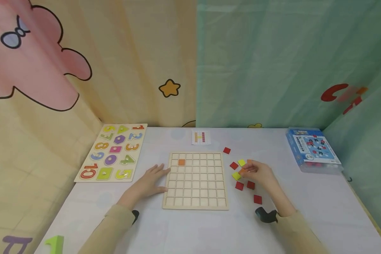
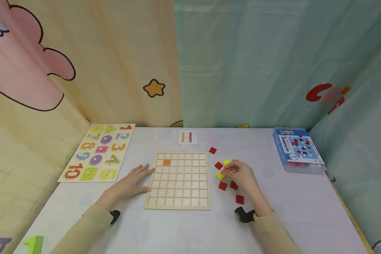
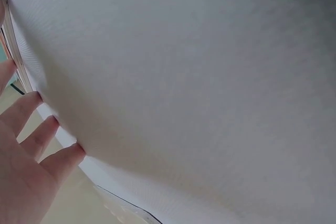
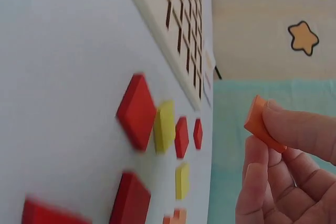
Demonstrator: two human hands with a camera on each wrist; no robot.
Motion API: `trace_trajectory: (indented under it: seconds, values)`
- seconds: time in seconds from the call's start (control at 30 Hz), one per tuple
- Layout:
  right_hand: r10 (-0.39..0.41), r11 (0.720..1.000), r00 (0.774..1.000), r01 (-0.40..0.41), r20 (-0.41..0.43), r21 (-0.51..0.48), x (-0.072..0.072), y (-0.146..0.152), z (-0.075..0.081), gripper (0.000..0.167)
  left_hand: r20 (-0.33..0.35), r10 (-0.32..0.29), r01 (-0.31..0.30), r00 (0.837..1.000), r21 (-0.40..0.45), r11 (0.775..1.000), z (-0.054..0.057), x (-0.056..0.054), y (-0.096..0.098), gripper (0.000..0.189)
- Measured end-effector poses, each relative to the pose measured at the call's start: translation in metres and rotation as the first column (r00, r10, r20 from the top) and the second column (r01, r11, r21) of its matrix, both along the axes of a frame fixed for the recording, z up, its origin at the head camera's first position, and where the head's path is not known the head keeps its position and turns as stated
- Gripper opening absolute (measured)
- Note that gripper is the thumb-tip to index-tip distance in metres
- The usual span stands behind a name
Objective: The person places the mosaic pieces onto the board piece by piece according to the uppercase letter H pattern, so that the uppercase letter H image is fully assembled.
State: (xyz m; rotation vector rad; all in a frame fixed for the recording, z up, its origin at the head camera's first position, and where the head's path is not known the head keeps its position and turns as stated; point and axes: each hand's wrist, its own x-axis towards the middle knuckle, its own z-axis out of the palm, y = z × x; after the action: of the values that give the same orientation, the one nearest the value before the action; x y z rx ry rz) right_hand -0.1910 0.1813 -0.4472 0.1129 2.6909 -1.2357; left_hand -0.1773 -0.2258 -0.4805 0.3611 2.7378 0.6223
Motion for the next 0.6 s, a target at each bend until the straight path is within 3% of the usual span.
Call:
trace_trajectory:
  seconds: [0.27,0.6]
  values:
    - [0.12,0.985,0.993,-0.121,-0.02,-0.127,-0.019,-0.074,-0.008,0.022,0.007,0.002,-0.002,1.0,-0.012,1.0,0.0,-0.001,0.0,0.078]
    - [0.239,0.961,0.97,-0.243,-0.044,-0.133,-0.035,-0.156,-0.018,0.015,0.022,0.004,-0.004,1.0,0.0,1.0,0.002,-0.001,-0.001,0.077]
